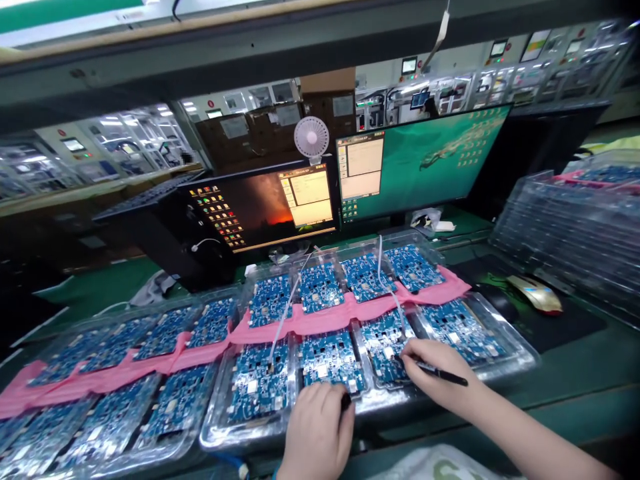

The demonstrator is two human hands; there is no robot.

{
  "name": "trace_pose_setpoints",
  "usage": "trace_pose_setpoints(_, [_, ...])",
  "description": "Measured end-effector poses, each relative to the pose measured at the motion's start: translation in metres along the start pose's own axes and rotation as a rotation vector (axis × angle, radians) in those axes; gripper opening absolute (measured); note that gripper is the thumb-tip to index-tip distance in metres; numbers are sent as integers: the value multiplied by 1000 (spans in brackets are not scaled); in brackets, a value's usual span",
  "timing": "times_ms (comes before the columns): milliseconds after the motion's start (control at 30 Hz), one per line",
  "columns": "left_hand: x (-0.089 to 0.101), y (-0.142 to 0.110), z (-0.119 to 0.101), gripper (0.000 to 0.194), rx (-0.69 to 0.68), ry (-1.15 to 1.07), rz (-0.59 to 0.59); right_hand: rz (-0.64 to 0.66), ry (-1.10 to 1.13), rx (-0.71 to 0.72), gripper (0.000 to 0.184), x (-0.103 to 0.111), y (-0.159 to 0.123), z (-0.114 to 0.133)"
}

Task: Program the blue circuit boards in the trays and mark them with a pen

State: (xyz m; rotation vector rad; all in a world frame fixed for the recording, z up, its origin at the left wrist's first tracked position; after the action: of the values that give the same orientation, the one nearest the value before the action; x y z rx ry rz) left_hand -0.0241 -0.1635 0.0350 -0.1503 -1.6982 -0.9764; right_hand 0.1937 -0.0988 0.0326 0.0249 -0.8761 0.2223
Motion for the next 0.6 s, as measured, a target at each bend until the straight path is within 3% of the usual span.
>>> trace_pose_setpoints(167, [0, 0, -1, 16, 3, 2, 30, -16, -67, 28, 20, -1, -1, -4])
trace_pose_setpoints(267, [1, 0, -1, 16, 1, 0, 22, -109, -94, 32, 19, 4, -3, -3])
trace_pose_setpoints(367, [3, -1, -1, 15, -6, -45, -5, -202, 10, 32, 17, 12, -8, 4])
trace_pose_setpoints(467, [9, -4, -1, 14, -26, -116, -27, -206, 131, 38, 16, 16, -15, 15])
trace_pose_setpoints(600, [20, -15, 2, 14, -50, -135, -50, -160, 215, 205, 17, 6, -21, 31])
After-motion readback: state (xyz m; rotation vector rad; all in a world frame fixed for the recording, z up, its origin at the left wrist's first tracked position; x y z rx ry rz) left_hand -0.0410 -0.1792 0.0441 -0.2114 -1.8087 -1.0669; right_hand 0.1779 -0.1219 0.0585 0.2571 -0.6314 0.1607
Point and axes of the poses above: each hand's wrist, its own y-axis towards the middle knuckle, its own x-axis out of the back of the hand, z = x × y, the point moved 1 cm from there along y, towards the middle knuckle, and after that the axes turned 13 degrees about -x, right-handed, at the moved point
